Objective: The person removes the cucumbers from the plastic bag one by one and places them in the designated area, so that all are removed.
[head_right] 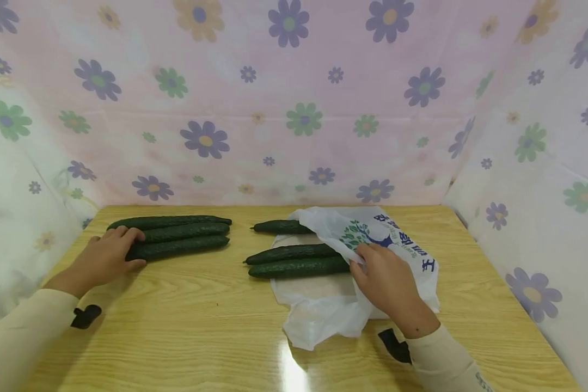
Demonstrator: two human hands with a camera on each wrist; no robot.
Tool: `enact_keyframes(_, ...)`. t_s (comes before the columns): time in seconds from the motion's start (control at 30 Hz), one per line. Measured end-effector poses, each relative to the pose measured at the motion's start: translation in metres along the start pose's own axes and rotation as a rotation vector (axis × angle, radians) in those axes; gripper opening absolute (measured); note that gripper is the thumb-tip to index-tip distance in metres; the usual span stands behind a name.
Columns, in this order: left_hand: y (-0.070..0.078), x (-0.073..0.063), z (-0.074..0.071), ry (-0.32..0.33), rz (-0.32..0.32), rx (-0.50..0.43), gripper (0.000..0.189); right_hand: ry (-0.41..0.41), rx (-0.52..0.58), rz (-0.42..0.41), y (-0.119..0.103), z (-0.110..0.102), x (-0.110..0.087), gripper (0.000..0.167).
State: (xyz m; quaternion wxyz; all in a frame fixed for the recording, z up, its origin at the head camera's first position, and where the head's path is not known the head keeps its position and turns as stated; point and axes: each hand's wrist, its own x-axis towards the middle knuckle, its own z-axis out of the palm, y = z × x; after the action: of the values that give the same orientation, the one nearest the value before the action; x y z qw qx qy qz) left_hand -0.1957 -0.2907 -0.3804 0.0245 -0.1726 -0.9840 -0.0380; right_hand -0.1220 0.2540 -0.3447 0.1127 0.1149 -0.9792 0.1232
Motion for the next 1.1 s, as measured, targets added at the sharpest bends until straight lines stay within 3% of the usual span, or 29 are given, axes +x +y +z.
enact_keyframes(0.47, 0.023, 0.001, -0.005, 0.059, 0.028, 0.0, 0.052, 0.004, 0.014, -0.017, -0.003, -0.002, 0.004, 0.016)
enact_keyframes(0.6, 0.032, 0.005, -0.007, 0.047, 0.023, -0.024, 0.05, -0.006, 0.016, -0.015, -0.003, -0.002, 0.004, 0.017)
enact_keyframes(0.77, 0.055, 0.016, -0.006, 0.059, 0.019, -0.092, 0.046, -0.019, 0.011, 0.001, -0.002, -0.002, 0.001, 0.014)
enact_keyframes(1.1, 0.109, 0.035, -0.002, 0.139, 0.093, -0.218, 0.042, -0.02, 0.01, 0.003, -0.003, 0.0, 0.0, 0.014)
